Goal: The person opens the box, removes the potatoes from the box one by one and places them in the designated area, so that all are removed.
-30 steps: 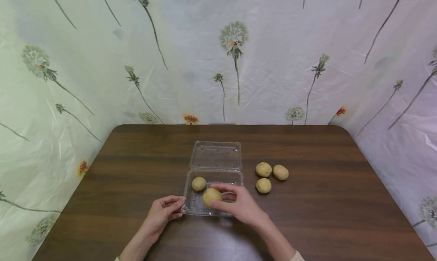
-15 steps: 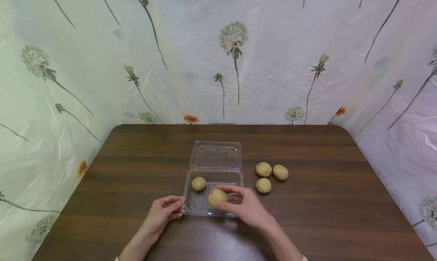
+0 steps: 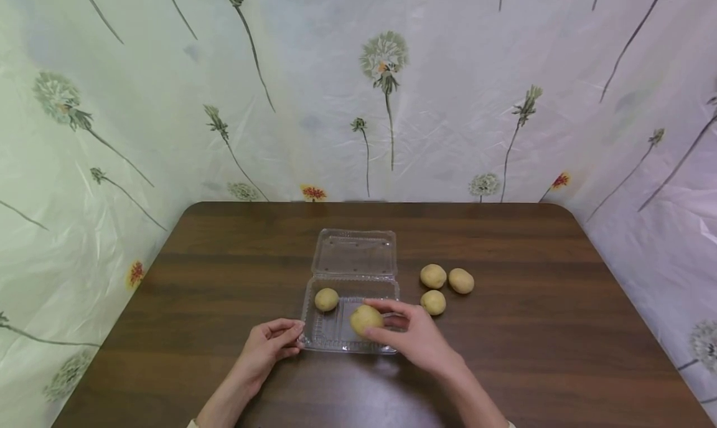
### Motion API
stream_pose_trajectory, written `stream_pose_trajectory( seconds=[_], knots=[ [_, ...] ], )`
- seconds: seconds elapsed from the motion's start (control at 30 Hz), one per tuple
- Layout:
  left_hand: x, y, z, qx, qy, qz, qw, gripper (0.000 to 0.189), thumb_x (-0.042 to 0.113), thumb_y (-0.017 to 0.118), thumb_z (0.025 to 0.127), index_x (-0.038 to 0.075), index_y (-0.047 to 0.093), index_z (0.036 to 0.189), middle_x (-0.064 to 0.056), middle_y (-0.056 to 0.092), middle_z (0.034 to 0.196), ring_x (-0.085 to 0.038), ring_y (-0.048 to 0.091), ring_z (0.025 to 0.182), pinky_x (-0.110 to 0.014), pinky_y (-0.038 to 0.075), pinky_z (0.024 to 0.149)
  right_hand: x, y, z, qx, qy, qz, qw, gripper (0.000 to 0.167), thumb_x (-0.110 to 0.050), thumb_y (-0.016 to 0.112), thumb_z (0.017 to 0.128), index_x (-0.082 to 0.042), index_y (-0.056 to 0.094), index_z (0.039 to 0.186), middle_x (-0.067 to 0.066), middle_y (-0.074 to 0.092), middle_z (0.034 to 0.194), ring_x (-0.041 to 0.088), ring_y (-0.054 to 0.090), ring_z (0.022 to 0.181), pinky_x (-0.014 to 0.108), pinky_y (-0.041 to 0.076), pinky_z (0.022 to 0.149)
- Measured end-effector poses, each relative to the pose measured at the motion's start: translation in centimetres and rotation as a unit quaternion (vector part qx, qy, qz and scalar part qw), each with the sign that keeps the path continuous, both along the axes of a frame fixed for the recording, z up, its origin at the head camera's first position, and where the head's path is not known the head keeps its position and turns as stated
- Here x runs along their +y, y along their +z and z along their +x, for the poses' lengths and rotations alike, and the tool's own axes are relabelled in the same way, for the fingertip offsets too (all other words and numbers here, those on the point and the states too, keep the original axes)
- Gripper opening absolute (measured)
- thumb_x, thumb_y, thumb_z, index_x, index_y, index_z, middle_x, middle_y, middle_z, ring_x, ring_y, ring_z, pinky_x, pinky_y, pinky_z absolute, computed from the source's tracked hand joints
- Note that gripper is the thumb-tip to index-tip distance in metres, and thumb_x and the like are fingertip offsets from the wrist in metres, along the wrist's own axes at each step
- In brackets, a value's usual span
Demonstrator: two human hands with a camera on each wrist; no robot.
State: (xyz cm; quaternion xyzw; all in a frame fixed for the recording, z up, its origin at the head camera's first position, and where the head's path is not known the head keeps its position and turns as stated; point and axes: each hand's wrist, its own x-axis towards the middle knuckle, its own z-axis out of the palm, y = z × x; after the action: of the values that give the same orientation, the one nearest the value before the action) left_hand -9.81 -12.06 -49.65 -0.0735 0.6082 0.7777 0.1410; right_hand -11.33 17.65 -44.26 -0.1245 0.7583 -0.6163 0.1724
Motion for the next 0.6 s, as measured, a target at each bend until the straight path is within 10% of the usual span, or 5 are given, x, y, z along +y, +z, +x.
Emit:
stream_pose_trajectory(
  seconds=[0.6],
  knots=[
    [0.1,0.2,0.1,0.003,-0.004,-0.005,1.0,0.04,0.016,0.073,0.09,-0.015,0.062,0.114,-0.008,0.068,0.082,-0.014,0.067,0.072,-0.027,0.058,0.069,1.7,-1.1,1.4,0.015,-0.029,0.004,0.9995,0.052,-0.019,0.077,0.086,-0.006,0.059,0.133,0.009,0.061,0.128,0.023,0.064,0.107,0.029,0.055,0.081]
  ],
)
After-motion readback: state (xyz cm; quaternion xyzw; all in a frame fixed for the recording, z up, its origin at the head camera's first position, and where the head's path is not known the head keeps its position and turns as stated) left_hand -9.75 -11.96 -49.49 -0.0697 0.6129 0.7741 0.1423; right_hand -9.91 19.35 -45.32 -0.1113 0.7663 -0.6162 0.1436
